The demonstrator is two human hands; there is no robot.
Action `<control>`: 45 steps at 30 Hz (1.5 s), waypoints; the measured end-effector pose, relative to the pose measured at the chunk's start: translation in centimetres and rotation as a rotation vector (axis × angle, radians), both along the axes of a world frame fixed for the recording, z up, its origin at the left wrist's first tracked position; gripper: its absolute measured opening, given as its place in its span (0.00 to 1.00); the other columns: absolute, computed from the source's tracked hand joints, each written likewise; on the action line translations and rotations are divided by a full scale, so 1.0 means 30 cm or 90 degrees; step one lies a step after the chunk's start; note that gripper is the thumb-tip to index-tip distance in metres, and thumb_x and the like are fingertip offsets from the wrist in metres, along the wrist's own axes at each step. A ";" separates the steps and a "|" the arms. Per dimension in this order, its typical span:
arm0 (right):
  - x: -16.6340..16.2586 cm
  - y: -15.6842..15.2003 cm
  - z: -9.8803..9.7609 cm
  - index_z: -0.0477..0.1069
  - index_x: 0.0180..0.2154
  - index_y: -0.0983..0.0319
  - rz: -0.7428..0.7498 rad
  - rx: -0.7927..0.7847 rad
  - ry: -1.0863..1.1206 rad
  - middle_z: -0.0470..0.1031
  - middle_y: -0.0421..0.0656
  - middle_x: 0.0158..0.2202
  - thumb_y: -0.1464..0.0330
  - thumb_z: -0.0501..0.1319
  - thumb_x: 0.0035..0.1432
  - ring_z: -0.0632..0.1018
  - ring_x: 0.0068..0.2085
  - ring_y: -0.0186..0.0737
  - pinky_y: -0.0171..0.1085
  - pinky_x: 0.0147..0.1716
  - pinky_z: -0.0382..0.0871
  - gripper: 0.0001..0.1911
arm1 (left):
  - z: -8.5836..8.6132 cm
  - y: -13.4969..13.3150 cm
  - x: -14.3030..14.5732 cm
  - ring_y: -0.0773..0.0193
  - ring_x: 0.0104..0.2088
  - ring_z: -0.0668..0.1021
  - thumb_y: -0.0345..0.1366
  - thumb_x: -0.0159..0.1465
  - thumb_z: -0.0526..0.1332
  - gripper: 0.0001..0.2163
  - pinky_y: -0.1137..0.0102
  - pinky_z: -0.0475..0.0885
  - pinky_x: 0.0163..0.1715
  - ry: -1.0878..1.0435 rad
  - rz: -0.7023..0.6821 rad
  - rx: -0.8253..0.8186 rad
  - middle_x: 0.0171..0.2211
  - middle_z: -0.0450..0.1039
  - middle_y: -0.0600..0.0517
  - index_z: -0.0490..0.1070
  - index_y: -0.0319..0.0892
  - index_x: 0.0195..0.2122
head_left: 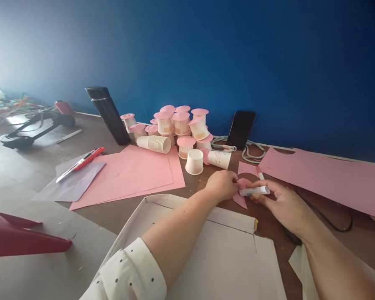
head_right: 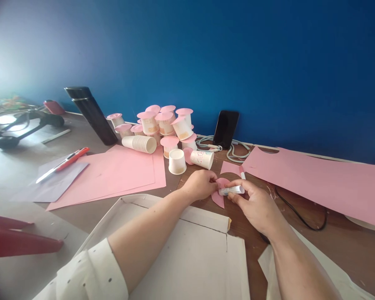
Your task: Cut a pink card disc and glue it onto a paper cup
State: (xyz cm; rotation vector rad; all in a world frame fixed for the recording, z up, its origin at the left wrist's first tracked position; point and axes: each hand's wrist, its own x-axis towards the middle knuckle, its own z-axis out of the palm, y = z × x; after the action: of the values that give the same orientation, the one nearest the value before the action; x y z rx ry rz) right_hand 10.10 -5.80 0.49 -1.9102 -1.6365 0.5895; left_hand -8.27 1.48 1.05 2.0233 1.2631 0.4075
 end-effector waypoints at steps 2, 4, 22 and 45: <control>0.004 -0.003 0.004 0.79 0.44 0.51 0.004 0.003 -0.005 0.83 0.39 0.41 0.54 0.65 0.54 0.81 0.42 0.48 0.41 0.37 0.71 0.16 | -0.002 0.001 0.000 0.61 0.32 0.76 0.41 0.61 0.61 0.07 0.69 0.67 0.29 0.001 0.001 0.001 0.33 0.79 0.51 0.75 0.45 0.31; 0.010 -0.006 0.011 0.79 0.43 0.52 0.014 0.005 -0.008 0.83 0.40 0.39 0.55 0.65 0.54 0.81 0.39 0.48 0.40 0.33 0.71 0.16 | -0.004 0.003 0.001 0.61 0.33 0.77 0.39 0.61 0.61 0.06 0.70 0.68 0.30 0.002 0.002 0.009 0.34 0.79 0.51 0.75 0.45 0.31; 0.083 0.011 0.063 0.77 0.34 0.59 -0.299 0.173 0.554 0.78 0.42 0.31 0.52 0.73 0.44 0.75 0.28 0.36 0.34 0.27 0.74 0.21 | 0.005 -0.006 0.002 0.59 0.36 0.78 0.39 0.61 0.62 0.06 0.69 0.68 0.33 0.009 0.013 -0.009 0.36 0.80 0.51 0.78 0.46 0.35; 0.198 0.070 -0.059 0.76 0.27 0.60 -0.306 -0.061 0.036 0.75 0.42 0.19 0.45 0.56 0.56 0.73 0.16 0.39 0.38 0.18 0.62 0.26 | 0.001 -0.009 0.007 0.60 0.34 0.77 0.42 0.60 0.62 0.07 0.69 0.66 0.31 0.018 0.027 -0.009 0.35 0.79 0.51 0.77 0.46 0.33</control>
State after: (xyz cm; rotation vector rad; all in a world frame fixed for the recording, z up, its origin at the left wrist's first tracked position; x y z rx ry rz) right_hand 16.05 -3.69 -1.27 -2.2294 -1.0695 0.5204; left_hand -8.07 1.21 1.07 1.9992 1.3240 0.3900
